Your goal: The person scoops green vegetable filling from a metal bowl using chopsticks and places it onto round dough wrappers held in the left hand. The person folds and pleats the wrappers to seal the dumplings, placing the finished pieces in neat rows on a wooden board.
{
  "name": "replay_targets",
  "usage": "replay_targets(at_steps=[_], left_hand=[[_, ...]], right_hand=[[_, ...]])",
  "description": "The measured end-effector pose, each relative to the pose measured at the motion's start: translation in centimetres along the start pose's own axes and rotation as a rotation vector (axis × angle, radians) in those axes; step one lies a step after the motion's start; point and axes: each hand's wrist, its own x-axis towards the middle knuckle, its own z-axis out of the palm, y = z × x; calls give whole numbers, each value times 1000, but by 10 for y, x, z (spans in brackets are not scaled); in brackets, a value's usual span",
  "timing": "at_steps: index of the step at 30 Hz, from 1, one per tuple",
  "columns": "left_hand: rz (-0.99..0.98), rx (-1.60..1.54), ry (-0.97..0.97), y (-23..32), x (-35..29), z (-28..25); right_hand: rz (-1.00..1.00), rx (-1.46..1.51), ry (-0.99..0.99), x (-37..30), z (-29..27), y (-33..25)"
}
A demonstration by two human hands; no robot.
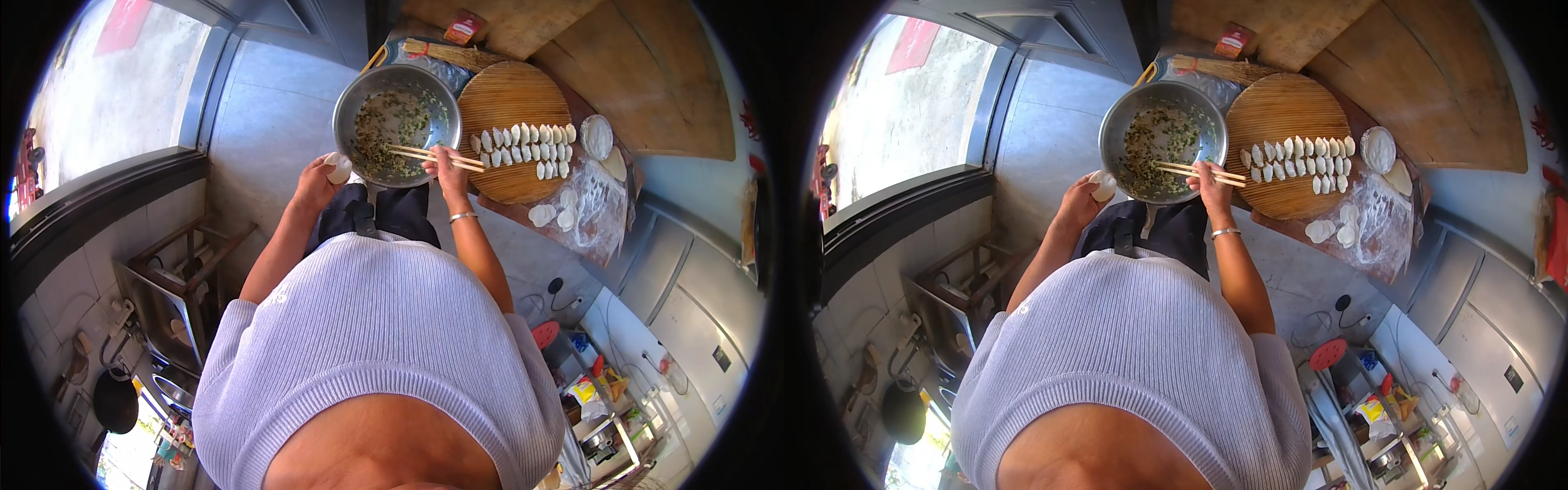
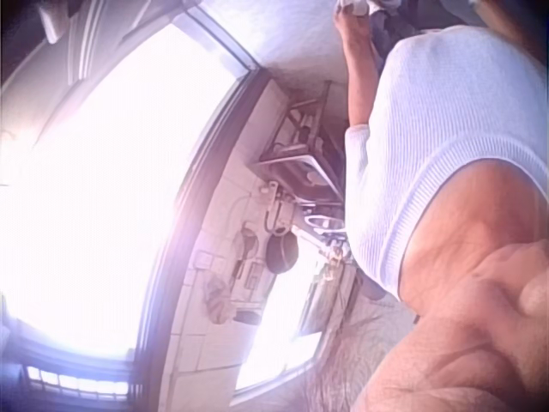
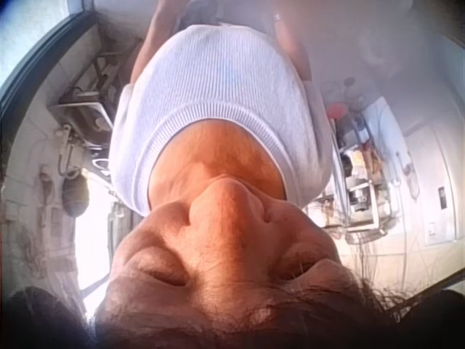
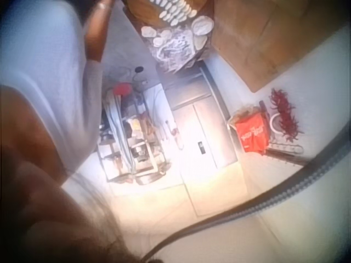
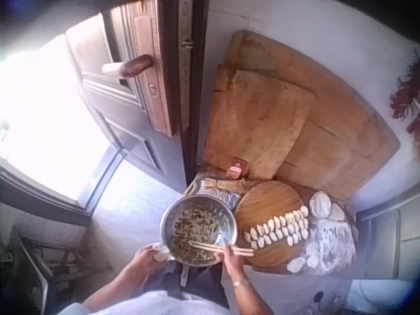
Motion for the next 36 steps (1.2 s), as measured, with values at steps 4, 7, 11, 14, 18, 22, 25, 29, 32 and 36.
replay_targets(at_steps=[4, 7, 11, 14, 18, 22, 25, 29, 32, 36], left_hand=[[-3, 18, 19, 0, 0, 2], [0, 5, -4, -1, 2, -1], [3, -7, -2, -1, 1, -4], [9, -6, 18, 0, 1, -2], [15, -5, 32, 4, -1, 4], [24, -13, 43, 5, -1, 8], [27, -17, 51, 4, 0, 8], [19, -55, 6, -1, 6, 10], [-17, 3, -6, -5, 8, 26], [-46, -39, -151, -11, 7, 52]], right_hand=[[-122, -230, -55, 7, 23, 4], [-93, -335, -202, 10, 28, 6], [31, -144, -181, 13, 23, 9], [141, -18, -208, 14, 11, 5], [230, 78, -177, 11, 2, -2], [279, 237, -154, 3, -7, 1], [311, 329, -113, -4, -13, 3], [275, 457, -94, -13, -21, -4], [171, 431, -94, -27, -20, -21], [-141, 118, -110, -66, 4, -69]])
